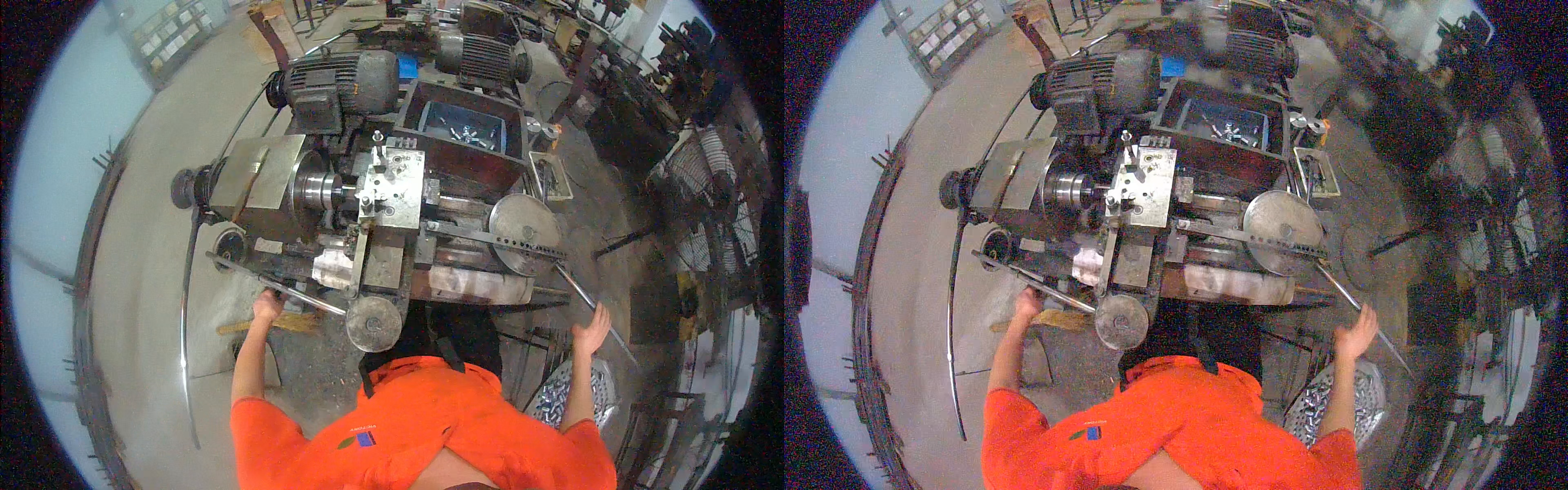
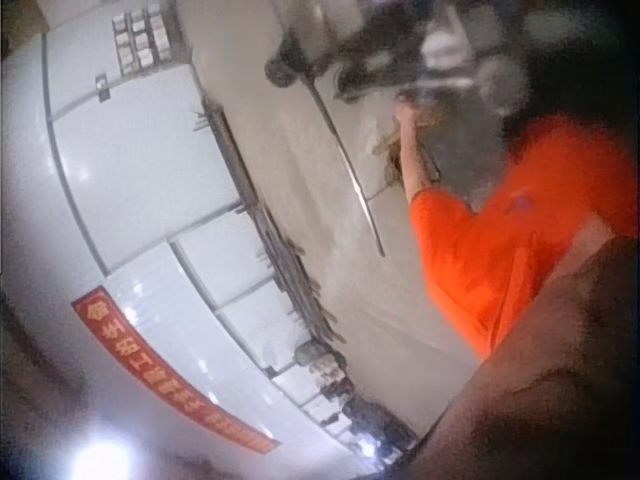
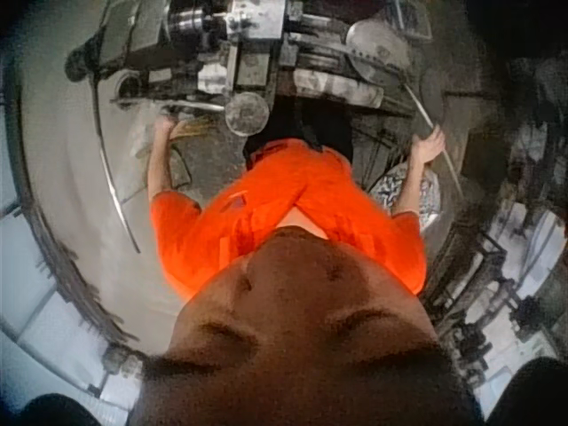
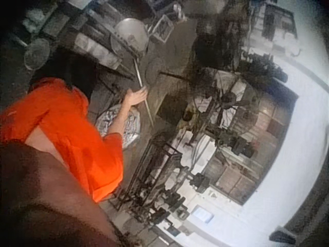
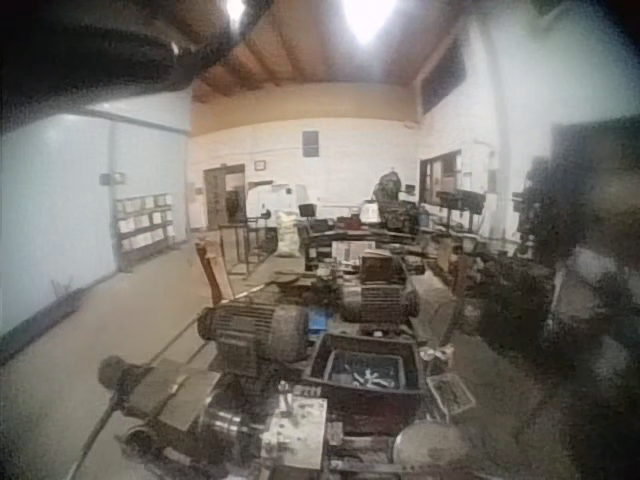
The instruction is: The person operates a metal turning machine, repeatedly inserting small metal parts into the chuck, engaging the machine, and removing the finished parts. The person places the processed parts into a perforated metal basket. The cycle repeats throughout the clip.
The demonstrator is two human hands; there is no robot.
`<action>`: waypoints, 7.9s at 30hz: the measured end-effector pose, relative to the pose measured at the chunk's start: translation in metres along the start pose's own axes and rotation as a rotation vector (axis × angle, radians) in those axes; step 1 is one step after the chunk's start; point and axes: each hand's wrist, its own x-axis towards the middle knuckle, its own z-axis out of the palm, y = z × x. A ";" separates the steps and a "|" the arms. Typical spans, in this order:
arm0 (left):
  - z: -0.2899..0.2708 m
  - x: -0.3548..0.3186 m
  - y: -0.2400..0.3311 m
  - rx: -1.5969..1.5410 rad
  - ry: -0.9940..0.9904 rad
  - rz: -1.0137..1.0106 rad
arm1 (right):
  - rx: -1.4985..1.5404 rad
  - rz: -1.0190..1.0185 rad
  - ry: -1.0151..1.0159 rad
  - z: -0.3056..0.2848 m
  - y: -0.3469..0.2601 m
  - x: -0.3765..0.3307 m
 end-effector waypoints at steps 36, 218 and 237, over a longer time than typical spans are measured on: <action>-0.181 -0.105 -0.108 0.008 0.826 0.000 | 0.936 -0.965 -0.344 -0.096 -0.484 0.165; -0.157 -0.118 -0.229 0.411 0.388 -0.358 | 0.666 -0.998 -0.626 -0.086 -0.546 0.159; -0.034 -0.013 -0.096 -0.697 0.222 -0.208 | 0.959 -0.985 -0.190 -0.101 -0.406 0.158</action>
